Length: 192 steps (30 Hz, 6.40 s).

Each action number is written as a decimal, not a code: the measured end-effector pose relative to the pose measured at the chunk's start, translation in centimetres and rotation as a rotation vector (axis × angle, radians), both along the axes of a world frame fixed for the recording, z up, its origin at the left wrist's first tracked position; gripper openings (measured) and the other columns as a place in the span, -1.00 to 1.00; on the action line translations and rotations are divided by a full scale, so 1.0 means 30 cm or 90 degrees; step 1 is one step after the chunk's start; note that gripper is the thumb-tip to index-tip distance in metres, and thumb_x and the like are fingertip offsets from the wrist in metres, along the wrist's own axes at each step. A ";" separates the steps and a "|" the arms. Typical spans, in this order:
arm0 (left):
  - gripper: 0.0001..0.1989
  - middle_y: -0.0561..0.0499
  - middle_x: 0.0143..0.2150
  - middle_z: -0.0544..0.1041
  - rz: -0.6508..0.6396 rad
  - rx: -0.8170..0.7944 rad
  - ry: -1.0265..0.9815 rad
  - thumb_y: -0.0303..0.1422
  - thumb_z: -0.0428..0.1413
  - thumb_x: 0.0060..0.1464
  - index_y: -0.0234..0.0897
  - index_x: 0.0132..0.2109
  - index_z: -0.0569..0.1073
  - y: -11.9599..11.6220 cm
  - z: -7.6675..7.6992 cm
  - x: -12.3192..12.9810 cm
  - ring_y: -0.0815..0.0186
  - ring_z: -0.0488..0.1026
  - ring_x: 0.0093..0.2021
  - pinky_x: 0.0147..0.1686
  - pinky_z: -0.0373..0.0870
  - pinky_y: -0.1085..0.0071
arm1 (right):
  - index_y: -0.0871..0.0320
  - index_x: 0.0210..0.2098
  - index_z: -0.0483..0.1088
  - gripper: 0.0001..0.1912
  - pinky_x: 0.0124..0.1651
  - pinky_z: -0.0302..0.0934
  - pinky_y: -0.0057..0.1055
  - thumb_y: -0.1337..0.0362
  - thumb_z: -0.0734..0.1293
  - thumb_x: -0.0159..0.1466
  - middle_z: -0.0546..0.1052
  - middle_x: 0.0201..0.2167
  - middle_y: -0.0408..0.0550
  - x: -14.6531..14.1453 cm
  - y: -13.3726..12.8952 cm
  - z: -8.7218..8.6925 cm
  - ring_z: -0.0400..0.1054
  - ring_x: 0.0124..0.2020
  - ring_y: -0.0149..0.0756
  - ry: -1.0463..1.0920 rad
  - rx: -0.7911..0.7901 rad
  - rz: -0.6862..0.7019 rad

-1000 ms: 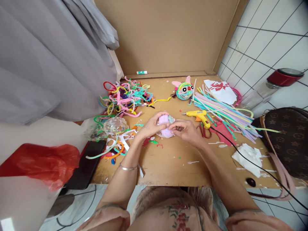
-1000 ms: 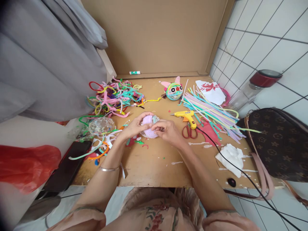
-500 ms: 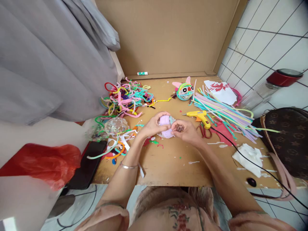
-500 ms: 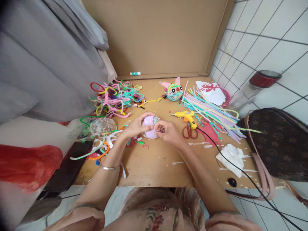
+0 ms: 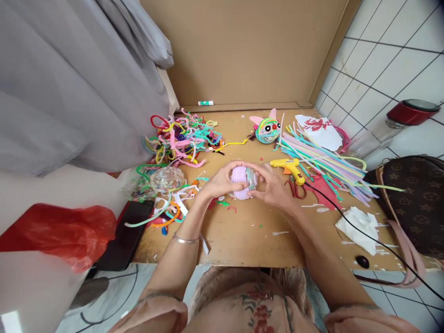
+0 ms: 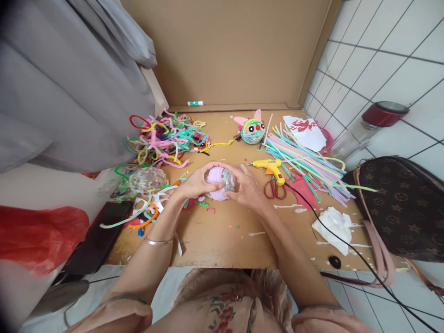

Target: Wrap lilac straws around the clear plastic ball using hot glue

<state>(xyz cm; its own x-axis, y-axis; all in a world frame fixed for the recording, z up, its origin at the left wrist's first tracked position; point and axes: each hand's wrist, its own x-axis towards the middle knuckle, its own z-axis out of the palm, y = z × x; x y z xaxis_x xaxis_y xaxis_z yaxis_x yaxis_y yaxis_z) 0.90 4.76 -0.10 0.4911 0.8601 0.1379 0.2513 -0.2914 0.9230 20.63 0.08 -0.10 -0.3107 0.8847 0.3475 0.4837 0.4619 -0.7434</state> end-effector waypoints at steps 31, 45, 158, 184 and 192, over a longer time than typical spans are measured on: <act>-0.42 -0.15 0.08 0.43 -0.036 0.017 0.040 -0.18 0.23 -0.08 -0.31 0.10 0.40 -0.001 0.024 -0.007 0.10 0.39 0.07 0.11 0.31 0.19 | -0.02 0.06 0.42 -0.41 0.31 0.03 0.09 -0.09 0.43 0.09 0.11 0.27 0.08 -0.006 0.018 -0.042 0.08 0.30 0.05 0.011 0.021 0.051; -0.42 -0.16 0.12 0.43 -0.041 -0.013 0.010 -0.19 0.22 -0.06 -0.31 0.11 0.39 -0.007 0.023 -0.022 0.11 0.38 0.09 0.07 0.33 0.24 | -0.04 0.01 0.47 -0.46 0.30 0.08 0.06 -0.13 0.39 0.12 0.21 0.21 0.07 -0.018 0.012 -0.048 0.14 0.27 0.02 0.026 0.067 0.046; -0.71 -0.14 0.05 0.49 0.048 0.036 -0.139 -0.14 0.19 0.08 -0.24 -0.16 0.58 -0.018 -0.018 0.008 0.15 0.32 0.21 0.22 0.20 0.20 | 0.06 -0.16 0.38 -0.65 0.02 0.24 -0.09 0.05 0.42 0.12 0.39 -0.19 -0.02 -0.064 -0.022 -0.060 0.31 -0.06 -0.09 0.060 0.158 -0.157; -0.74 -0.11 0.11 0.42 0.019 0.058 -0.091 -0.34 0.08 0.08 -0.23 -0.08 0.53 -0.028 -0.004 0.005 0.16 0.31 0.21 0.22 0.18 0.22 | 0.04 -0.16 0.46 -0.77 -0.17 0.29 -0.17 0.30 0.19 0.29 0.50 -0.29 0.01 -0.067 -0.007 -0.088 0.37 -0.24 -0.18 -0.046 0.362 -0.118; -0.74 -0.18 0.12 0.40 0.015 0.063 -0.090 -0.34 0.09 0.08 -0.29 -0.09 0.53 -0.033 0.000 0.010 0.14 0.29 0.23 0.23 0.18 0.19 | 0.03 -0.21 0.49 -0.75 -0.24 0.32 -0.22 0.32 0.18 0.31 0.55 -0.36 -0.01 -0.067 0.000 -0.096 0.41 -0.31 -0.22 -0.054 0.425 -0.130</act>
